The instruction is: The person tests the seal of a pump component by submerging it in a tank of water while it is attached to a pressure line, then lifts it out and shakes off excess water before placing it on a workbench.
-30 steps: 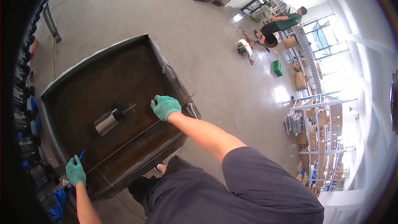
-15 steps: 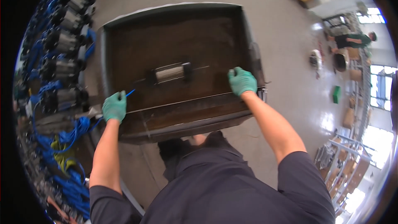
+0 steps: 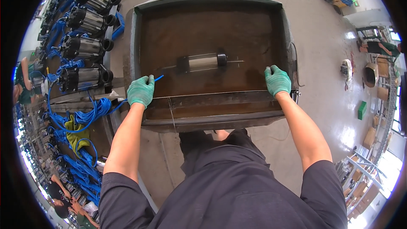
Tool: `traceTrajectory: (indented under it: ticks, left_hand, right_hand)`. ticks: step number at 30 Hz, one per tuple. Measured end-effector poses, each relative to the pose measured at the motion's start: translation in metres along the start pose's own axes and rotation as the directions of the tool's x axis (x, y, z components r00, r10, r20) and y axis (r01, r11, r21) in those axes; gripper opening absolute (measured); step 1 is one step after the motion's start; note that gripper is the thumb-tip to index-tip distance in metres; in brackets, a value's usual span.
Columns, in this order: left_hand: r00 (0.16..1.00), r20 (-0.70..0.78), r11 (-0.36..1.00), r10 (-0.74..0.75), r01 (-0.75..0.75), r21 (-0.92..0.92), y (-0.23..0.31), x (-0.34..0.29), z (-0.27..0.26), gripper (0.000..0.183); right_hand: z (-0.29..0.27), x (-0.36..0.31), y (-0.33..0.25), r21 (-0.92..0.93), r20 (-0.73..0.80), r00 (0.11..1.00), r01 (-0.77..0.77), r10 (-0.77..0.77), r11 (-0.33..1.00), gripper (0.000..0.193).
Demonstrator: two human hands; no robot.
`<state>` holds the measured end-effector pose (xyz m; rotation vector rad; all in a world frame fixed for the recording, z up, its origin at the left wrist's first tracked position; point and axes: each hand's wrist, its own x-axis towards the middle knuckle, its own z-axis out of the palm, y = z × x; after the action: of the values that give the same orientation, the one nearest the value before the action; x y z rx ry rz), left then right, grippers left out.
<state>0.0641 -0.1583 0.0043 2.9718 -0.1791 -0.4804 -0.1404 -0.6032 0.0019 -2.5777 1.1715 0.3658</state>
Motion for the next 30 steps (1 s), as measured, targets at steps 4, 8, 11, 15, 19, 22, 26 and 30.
traceTrajectory:
  ticks: [4, 8, 11, 15, 19, 22, 26, 30]
  left_hand:
    - [1.000, -0.002, 1.000, -0.001, 0.001, 0.009, 0.0011, -0.0003, -0.0015, 0.046]
    - [0.999, 0.024, 1.000, -0.022, 0.022, 0.010, 0.0018, 0.0003, -0.0026, 0.046]
    - [0.999, 0.026, 1.000, -0.027, 0.027, 0.010, 0.0013, 0.0003, -0.0031, 0.046]
    - [1.000, 0.030, 1.000, -0.008, 0.008, 0.020, 0.0016, 0.0000, -0.0037, 0.046]
    - [0.999, 0.034, 1.000, -0.009, 0.008, 0.014, 0.0019, 0.0005, -0.0043, 0.046]
    - [0.999, 0.033, 1.000, -0.004, 0.003, 0.021, 0.0014, 0.0003, -0.0024, 0.046]
    - [1.000, 0.022, 1.000, 0.007, -0.007, 0.028, 0.0010, 0.0005, -0.0022, 0.045]
    - [1.000, 0.027, 1.000, 0.001, -0.001, 0.027, 0.0012, 0.0000, -0.0029, 0.045]
  right_hand:
    - [0.0019, 0.0011, 0.0018, 0.005, -0.010, 1.000, 0.004, -0.004, 1.000, 0.038]
    - [0.0032, 0.0008, 0.0003, -0.004, -0.015, 1.000, 0.000, 0.000, 1.000, 0.039]
    - [0.0013, -0.0013, -0.0001, -0.007, -0.009, 1.000, 0.010, -0.010, 1.000, 0.040]
    - [0.0017, 0.0010, 0.0016, -0.027, 0.001, 1.000, 0.010, -0.010, 1.000, 0.040]
    - [0.0024, 0.0010, 0.0020, -0.021, -0.003, 1.000, 0.004, -0.004, 1.000, 0.040]
    - [0.0027, 0.0015, 0.0019, -0.029, -0.001, 1.000, 0.007, -0.007, 1.000, 0.040]
    - [0.0026, 0.0020, 0.0012, -0.032, 0.001, 1.000, 0.008, -0.008, 0.999, 0.040]
    - [0.0020, 0.0018, 0.0008, -0.037, 0.006, 1.000, 0.008, -0.008, 0.999, 0.041]
